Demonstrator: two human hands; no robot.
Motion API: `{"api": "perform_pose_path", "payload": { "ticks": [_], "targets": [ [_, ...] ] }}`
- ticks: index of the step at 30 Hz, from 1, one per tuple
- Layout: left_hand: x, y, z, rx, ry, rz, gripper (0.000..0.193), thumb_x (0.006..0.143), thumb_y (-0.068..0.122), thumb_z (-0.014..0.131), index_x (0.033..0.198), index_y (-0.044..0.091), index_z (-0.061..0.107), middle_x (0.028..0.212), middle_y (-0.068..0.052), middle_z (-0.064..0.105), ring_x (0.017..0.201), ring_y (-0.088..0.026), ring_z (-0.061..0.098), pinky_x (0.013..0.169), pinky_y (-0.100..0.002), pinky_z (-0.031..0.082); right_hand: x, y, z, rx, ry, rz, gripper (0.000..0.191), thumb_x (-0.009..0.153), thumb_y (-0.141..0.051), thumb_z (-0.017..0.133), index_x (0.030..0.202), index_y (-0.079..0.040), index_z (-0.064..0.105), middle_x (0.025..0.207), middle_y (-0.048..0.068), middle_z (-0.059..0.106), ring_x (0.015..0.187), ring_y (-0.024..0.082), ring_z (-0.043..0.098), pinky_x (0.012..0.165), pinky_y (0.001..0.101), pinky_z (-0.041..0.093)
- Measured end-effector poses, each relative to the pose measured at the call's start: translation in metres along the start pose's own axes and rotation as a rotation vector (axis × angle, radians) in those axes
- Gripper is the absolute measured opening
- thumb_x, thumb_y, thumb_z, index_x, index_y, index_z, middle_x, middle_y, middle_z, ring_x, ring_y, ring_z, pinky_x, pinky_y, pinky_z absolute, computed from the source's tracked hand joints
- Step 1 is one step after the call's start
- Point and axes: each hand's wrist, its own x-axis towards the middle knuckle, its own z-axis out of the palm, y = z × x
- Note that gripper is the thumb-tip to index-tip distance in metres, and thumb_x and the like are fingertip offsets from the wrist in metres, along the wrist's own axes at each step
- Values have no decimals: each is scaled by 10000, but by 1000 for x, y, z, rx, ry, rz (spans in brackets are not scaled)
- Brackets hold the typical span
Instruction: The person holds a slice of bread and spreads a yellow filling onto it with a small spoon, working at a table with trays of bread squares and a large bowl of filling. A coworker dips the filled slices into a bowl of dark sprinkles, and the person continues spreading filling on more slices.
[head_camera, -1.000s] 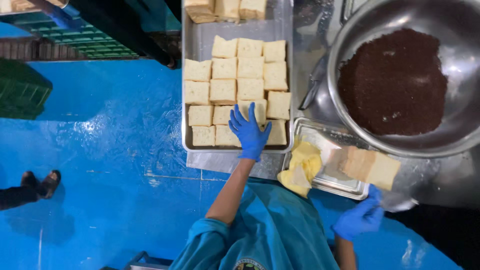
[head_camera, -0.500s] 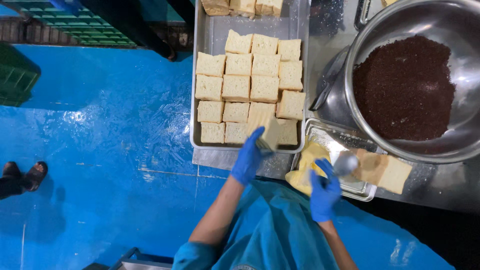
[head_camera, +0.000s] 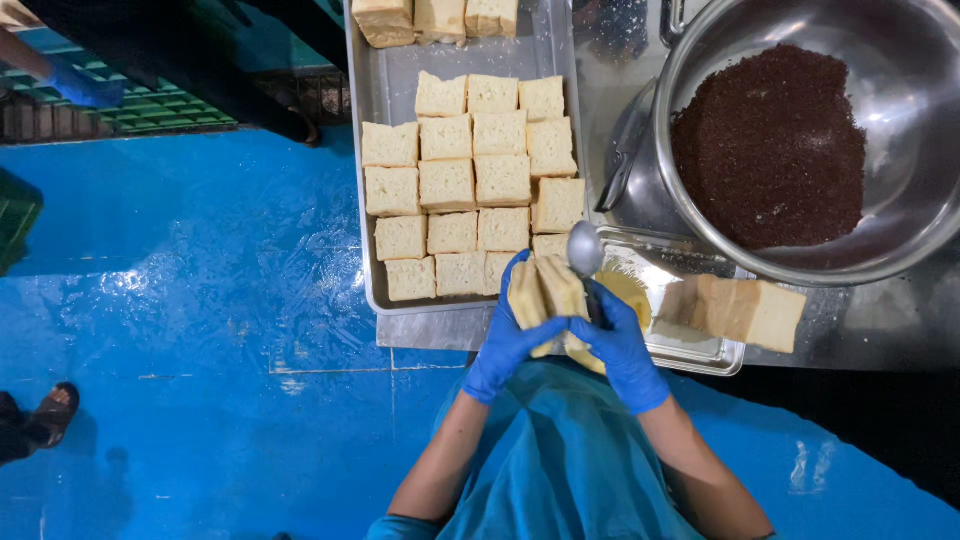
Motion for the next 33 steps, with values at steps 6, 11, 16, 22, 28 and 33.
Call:
{"api": "perform_pose_path", "payload": {
  "ticks": [6, 11, 16, 22, 28, 33],
  "targets": [
    [-8, -37, -12, -750, 160, -575, 692, 892, 193, 735, 1508, 19, 473, 1351, -135, 615, 1230, -279, 613, 1064, -425, 486, 3, 0, 4, 288, 0, 215, 599, 900, -235, 724, 1460, -59, 604, 873, 4, 639, 562, 31, 424, 422, 180, 296],
    [-11, -54, -7, -932, 156, -693, 623, 878, 237, 737, 1416, 13, 515, 1278, -152, 661, 1169, -309, 656, 1010, -472, 547, 12, 4, -25, -132, 91, -43, 456, 981, -225, 694, 1384, -17, 647, 1056, -1, 673, 902, 65, 580, 741, 240, 465],
    [-12, -47, -16, -660, 401, -609, 641, 862, 184, 747, 1443, 84, 496, 1280, -105, 629, 1180, -278, 634, 990, -445, 536, 23, -7, -88, -748, 140, -63, 382, 1026, -237, 583, 1377, -117, 675, 1006, 125, 715, 896, 237, 676, 813, 366, 547],
    [-29, -32, -39, -477, 410, -454, 703, 854, 133, 747, 1502, 144, 475, 1330, -59, 597, 1223, -215, 592, 1008, -351, 489, 54, -37, -130, -1629, -99, 186, 317, 920, -190, 591, 1158, -246, 793, 1169, 142, 746, 1051, 337, 715, 928, 454, 560],
    [-41, -21, -37, -594, 427, -482, 658, 885, 173, 721, 1506, 155, 502, 1354, -45, 606, 1247, -211, 586, 1027, -350, 477, 77, -55, -116, -1602, -302, 268, 371, 874, -178, 591, 1103, -378, 804, 1201, 88, 718, 1071, 314, 691, 947, 448, 536],
    [-46, -17, -39, -795, 463, -552, 615, 897, 223, 700, 1485, 172, 527, 1364, -41, 620, 1252, -230, 591, 1031, -396, 491, 78, -60, -113, -1788, -195, 34, 386, 867, -136, 596, 1102, -361, 804, 1230, 53, 744, 1123, 270, 707, 955, 429, 558]
  ]
}}
